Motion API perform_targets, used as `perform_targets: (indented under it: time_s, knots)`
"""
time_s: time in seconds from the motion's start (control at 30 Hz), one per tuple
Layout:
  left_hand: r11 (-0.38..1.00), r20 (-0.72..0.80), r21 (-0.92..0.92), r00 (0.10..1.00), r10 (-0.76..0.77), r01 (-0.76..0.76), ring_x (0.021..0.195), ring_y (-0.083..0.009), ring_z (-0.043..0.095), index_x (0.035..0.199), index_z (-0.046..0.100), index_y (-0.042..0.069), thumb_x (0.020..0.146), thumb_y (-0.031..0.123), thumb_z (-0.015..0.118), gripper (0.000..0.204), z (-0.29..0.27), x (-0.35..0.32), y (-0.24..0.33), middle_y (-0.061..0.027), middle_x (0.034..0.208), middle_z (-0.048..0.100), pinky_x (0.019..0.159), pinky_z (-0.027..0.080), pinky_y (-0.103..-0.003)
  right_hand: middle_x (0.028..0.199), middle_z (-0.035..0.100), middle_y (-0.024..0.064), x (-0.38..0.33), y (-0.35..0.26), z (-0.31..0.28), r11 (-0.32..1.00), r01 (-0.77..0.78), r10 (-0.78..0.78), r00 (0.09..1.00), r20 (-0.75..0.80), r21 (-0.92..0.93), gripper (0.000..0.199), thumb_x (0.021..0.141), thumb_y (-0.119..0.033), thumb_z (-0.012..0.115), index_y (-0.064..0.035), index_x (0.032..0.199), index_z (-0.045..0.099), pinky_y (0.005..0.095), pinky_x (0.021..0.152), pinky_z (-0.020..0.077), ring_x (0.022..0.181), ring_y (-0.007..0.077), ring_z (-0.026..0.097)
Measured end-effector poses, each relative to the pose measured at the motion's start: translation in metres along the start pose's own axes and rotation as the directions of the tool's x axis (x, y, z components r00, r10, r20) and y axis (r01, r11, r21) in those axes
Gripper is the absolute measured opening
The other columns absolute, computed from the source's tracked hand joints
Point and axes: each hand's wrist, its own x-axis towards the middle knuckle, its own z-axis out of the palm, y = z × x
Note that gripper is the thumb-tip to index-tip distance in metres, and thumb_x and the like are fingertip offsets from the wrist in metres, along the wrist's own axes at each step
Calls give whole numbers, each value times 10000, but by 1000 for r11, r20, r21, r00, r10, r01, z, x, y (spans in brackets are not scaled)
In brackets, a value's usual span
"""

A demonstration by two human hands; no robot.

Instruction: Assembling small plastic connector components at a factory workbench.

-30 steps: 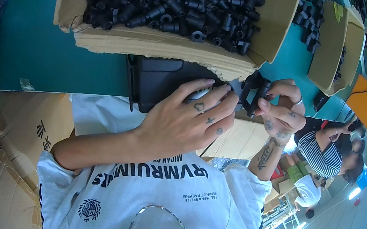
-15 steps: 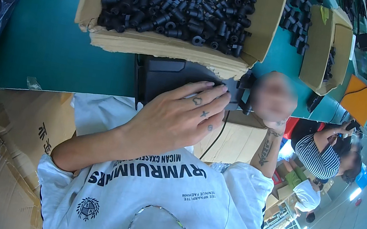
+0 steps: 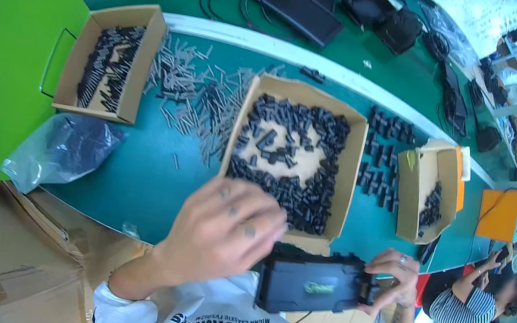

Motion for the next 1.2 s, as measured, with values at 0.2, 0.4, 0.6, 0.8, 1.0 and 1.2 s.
perform_targets:
  time_s: [0.2,0.4,0.6,0.8,1.0,1.2]
  knots:
    - [944,439,325,892,-107,-47,1173,-310,532,1069,654,32,833,241,710,320,32,41,-32,-144,1269,561,891,468,-442,937,632,117,27,13,-47,985,-103,149,908,-391,136,708,448,-412,934,40,920,663,293,696,453,797,183,605]
    - [829,729,476,660,-184,-294,1373,-456,352,1443,447,64,916,465,577,675,75,41,-45,-263,1544,271,983,356,-717,796,579,-6,238,61,-46,933,-349,324,704,-632,90,491,692,-323,873,26,986,693,234,639,415,699,88,480]
    - [816,764,475,615,-196,-330,1345,-453,368,1478,406,89,982,262,426,526,75,41,-40,-183,1533,319,919,356,-766,887,732,114,453,161,-94,918,-351,114,678,-726,-183,668,658,-569,844,23,952,745,280,788,503,845,182,677]
    - [862,725,459,652,-222,-216,1336,-424,372,1443,444,73,969,300,431,526,89,23,-44,-173,1509,343,891,408,-723,850,724,185,616,245,-76,738,-613,166,571,-804,-282,806,567,-752,789,14,811,731,398,778,535,846,325,702]
    - [473,605,737,783,-144,-482,1279,-363,468,1401,482,4,839,256,685,648,121,-4,-43,-118,1481,418,894,443,-658,852,723,226,680,298,-96,835,-498,132,593,-795,-233,800,646,-771,724,11,814,744,429,751,548,813,349,709]
    - [857,763,452,606,-227,-248,1334,-399,373,1445,458,72,949,292,458,542,85,34,-53,-149,1508,352,880,418,-707,921,707,228,616,285,-84,661,-310,-136,846,-516,-683,577,810,-571,685,-8,928,727,462,846,537,929,381,681]
